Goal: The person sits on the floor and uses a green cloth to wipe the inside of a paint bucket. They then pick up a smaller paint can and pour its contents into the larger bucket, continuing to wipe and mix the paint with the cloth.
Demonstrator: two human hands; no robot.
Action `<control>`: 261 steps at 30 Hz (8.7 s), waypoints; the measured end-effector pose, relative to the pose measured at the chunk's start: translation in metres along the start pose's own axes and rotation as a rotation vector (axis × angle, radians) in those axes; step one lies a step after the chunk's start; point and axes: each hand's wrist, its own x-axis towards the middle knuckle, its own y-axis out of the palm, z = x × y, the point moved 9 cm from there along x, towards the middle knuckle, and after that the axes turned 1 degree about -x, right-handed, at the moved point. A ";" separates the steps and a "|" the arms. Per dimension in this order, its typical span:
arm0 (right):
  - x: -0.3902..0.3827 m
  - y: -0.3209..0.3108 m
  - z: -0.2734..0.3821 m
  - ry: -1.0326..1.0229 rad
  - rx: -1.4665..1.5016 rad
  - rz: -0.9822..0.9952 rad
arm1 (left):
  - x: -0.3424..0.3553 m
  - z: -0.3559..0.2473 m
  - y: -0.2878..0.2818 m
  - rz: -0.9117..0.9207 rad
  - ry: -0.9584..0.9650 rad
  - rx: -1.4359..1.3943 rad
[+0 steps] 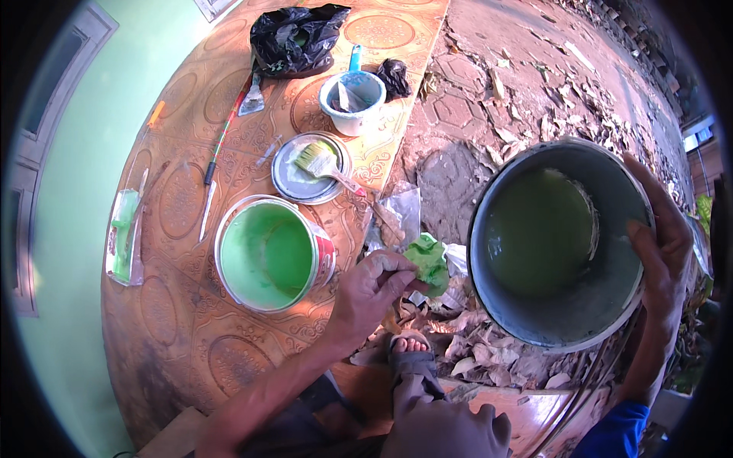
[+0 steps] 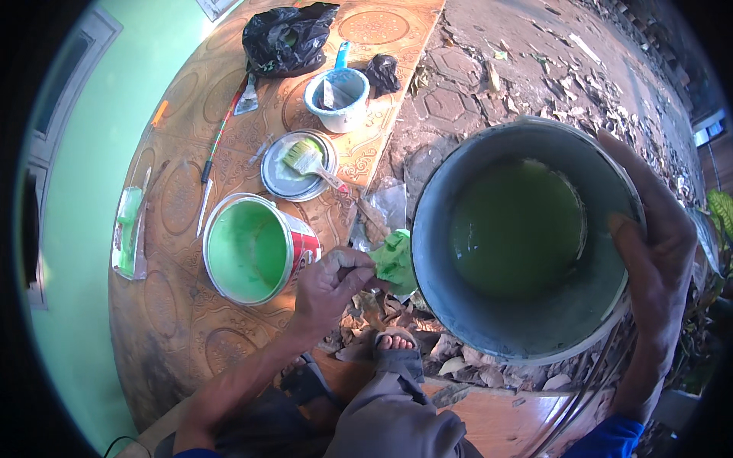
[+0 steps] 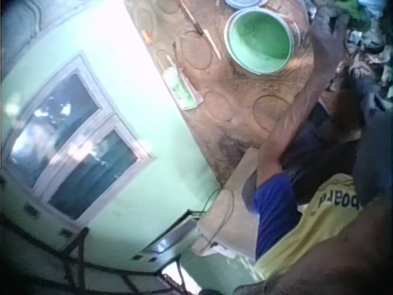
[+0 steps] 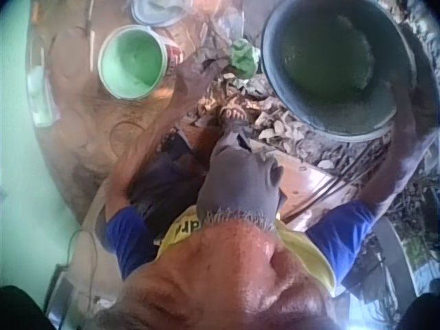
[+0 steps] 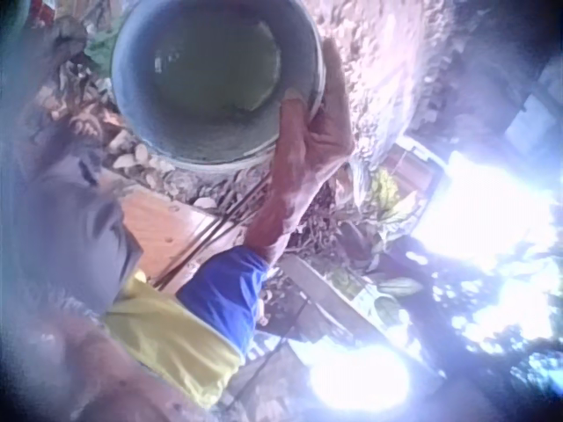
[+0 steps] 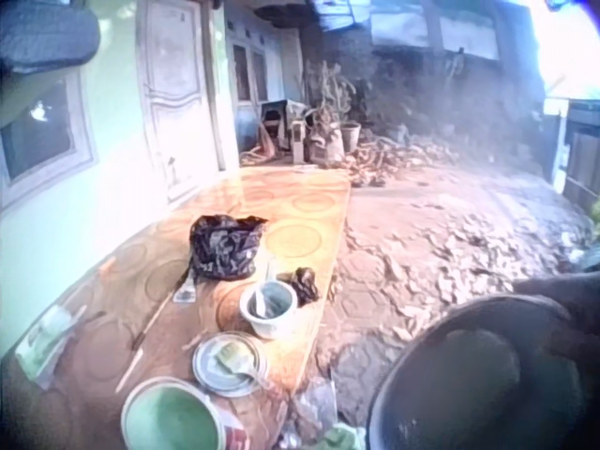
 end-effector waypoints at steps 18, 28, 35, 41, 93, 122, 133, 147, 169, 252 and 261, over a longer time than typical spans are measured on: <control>0.030 0.037 0.046 -0.076 -0.068 0.174 | 0.000 -0.005 -0.001 -0.083 0.065 0.016; 0.045 0.049 0.059 -0.172 -0.057 0.246 | 0.004 -0.005 0.002 -0.070 0.047 0.024; 0.055 0.047 0.061 -0.177 -0.158 0.263 | 0.008 0.000 0.002 -0.076 0.028 0.015; 0.059 0.052 0.063 -0.200 -0.171 0.252 | 0.011 0.000 0.001 -0.085 -0.028 -0.006; 0.059 0.053 0.094 -0.281 -0.613 0.156 | 0.019 -0.009 0.004 -0.087 -0.054 0.067; 0.059 0.056 0.089 -0.147 -0.684 0.231 | 0.023 -0.012 0.006 -0.089 -0.016 0.054; 0.058 0.059 0.103 -0.108 -0.787 0.204 | 0.022 -0.015 0.008 -0.085 -0.014 0.055; 0.065 0.062 0.092 -0.120 -0.787 0.258 | 0.023 -0.013 0.009 -0.066 -0.016 0.065; 0.066 0.066 0.099 -0.130 -0.789 0.246 | 0.024 -0.015 0.008 -0.076 -0.013 0.071; 0.073 0.076 0.106 -0.455 -0.802 0.231 | 0.030 -0.020 0.006 -0.076 0.003 0.070; 0.072 0.075 0.106 -0.471 -0.809 0.226 | 0.030 -0.019 0.005 -0.078 -0.001 0.068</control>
